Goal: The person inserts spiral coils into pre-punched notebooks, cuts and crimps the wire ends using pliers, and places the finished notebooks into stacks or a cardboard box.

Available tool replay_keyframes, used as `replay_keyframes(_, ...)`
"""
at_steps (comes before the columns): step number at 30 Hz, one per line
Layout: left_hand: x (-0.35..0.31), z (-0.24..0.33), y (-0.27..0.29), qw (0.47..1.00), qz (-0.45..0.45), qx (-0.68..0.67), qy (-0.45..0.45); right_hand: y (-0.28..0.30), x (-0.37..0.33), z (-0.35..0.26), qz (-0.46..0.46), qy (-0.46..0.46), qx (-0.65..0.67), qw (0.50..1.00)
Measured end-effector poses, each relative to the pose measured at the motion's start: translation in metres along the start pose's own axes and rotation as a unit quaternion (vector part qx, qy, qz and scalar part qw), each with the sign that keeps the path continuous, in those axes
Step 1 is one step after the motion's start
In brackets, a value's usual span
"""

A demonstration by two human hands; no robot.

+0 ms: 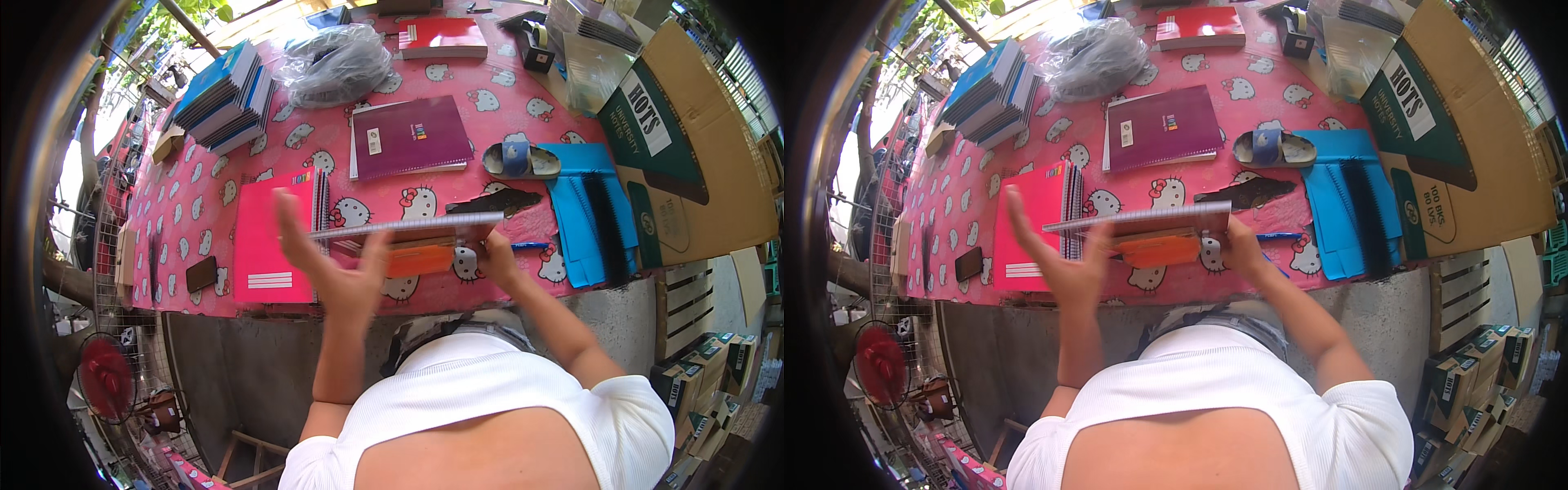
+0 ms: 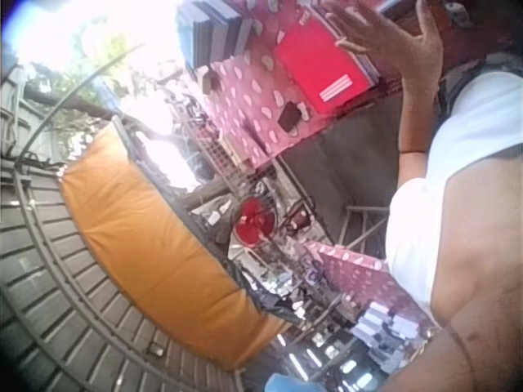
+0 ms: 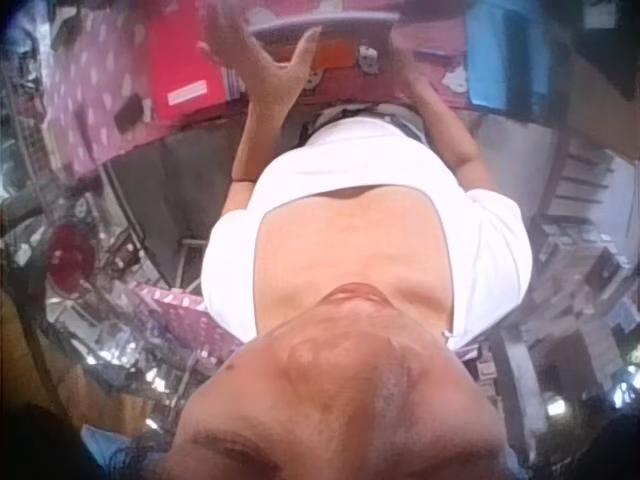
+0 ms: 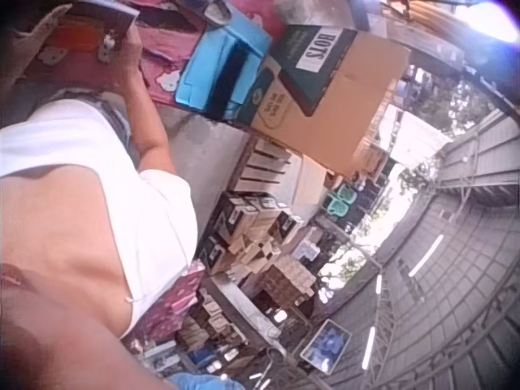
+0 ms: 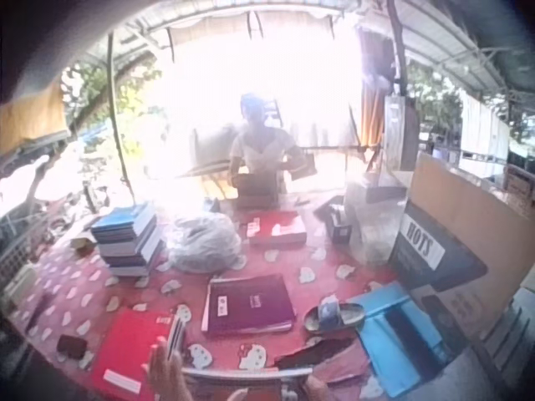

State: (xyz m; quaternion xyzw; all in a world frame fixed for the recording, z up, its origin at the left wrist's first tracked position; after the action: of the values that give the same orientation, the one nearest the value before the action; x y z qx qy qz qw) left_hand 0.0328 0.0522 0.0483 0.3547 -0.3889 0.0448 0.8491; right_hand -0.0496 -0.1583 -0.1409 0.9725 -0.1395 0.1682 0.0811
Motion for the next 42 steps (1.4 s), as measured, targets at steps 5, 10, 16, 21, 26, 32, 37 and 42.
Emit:
replay_keyframes(5, -0.04, 0.04, -0.05, 0.926, -0.238, 0.159, -0.247, 0.004, -0.017, -0.008, -0.05, -0.036, -0.174, 0.983)
replay_keyframes(10, -0.024, 0.044, -0.06, 0.955, -0.185, 0.055, -0.224, 0.198, 0.017, 0.008, 0.229, -0.025, -0.501, 0.834)
replay_keyframes(16, -0.019, 0.039, -0.06, 0.983, -0.09, -0.052, -0.15, 0.153, 0.029, -0.052, 0.136, -0.027, -0.317, 0.938)
replay_keyframes(21, -0.019, 0.04, -0.059, 0.982, -0.115, -0.065, -0.133, 0.063, 0.022, -0.147, 0.029, 0.054, -0.133, 0.989)
replay_keyframes(26, -0.02, 0.043, -0.055, 0.981, -0.115, -0.064, -0.14, 0.059, 0.034, -0.158, 0.054, 0.086, -0.146, 0.984)
replay_keyframes(32, -0.023, 0.043, -0.055, 0.983, -0.102, -0.078, -0.132, 0.051, 0.043, -0.16, -0.045, -0.006, -0.033, 0.998)
replay_keyframes(37, -0.026, 0.043, -0.055, 0.984, -0.09, -0.077, -0.136, 0.05, 0.045, -0.159, -0.113, -0.128, -0.034, 0.985)
replay_keyframes(42, -0.021, 0.042, -0.05, 0.988, -0.092, 0.031, -0.118, 0.039, 0.038, -0.169, -0.01, 0.083, -0.219, 0.972)
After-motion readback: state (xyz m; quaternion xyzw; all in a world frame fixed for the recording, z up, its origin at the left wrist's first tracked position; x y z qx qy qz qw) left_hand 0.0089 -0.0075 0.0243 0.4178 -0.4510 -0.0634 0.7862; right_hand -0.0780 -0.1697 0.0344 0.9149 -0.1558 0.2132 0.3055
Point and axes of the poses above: each hand's wrist, its own x-axis towards the middle knuckle, its own y-axis out of the back of the hand, z = x × y, the point moved 3 cm from there along x, towards the middle knuckle, and after that the axes turned 14 degrees about x, right-handed, at the moved point
